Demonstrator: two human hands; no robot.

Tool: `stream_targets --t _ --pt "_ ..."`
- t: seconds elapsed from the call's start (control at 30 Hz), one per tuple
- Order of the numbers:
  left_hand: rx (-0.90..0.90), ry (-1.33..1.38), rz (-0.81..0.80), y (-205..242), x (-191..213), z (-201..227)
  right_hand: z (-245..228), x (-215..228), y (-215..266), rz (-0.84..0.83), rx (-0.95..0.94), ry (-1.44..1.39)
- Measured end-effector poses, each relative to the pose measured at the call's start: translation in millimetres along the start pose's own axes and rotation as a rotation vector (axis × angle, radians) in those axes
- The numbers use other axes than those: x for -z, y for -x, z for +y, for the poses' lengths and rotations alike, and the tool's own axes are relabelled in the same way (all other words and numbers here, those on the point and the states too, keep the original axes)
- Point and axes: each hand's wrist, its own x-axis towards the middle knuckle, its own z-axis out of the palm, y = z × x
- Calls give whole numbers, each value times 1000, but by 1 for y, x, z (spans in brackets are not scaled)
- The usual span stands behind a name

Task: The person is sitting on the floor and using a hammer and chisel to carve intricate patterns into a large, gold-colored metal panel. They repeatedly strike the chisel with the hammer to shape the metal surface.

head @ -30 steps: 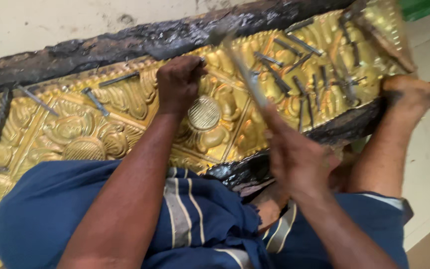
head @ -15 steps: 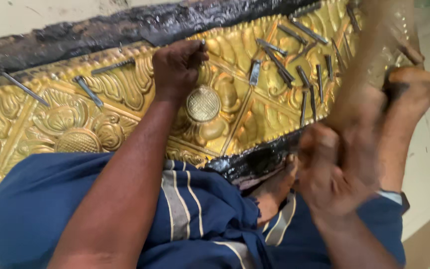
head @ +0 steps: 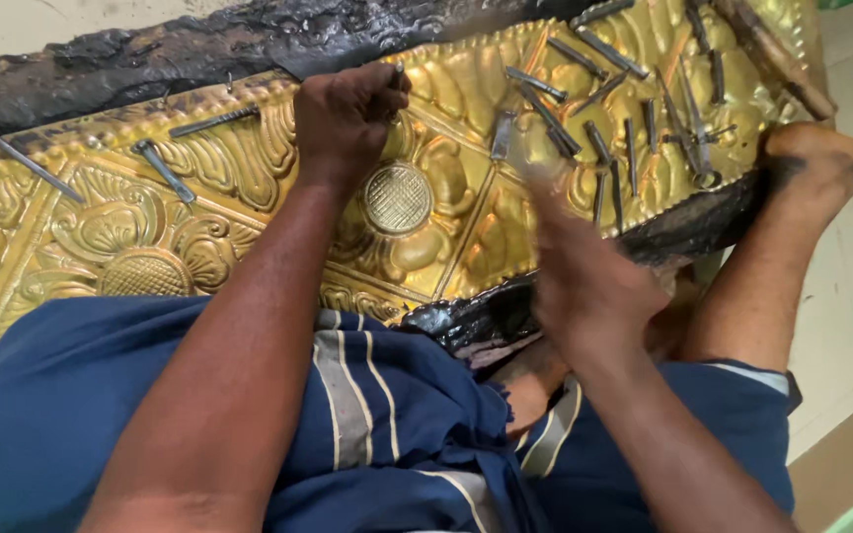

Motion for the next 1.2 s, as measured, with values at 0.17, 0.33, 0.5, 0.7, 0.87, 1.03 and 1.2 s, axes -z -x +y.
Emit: stream_targets --t 0.17,0.33,0.5,0.7,0.87,1.03,1.2 --pt "17 -74 9 0 -5 -9 -3 17 9 45 197 193" --pt "-54 -46 -7 0 -2 -5 -2 12 11 9 62 133" --pt "25 -35 -25 -3 3 0 9 11 0 -62 147 275" --pt "-54 -94 -38 -5 0 -2 7 1 6 -16 49 130" --pt "-97 -23 168 -5 -3 -3 16 2 14 -6 5 101" --pt "-6 142 125 -8 1 14 15 20 15 24 -269 -287" --pt "31 77 82 0 -4 12 9 30 12 -63 -146 42"
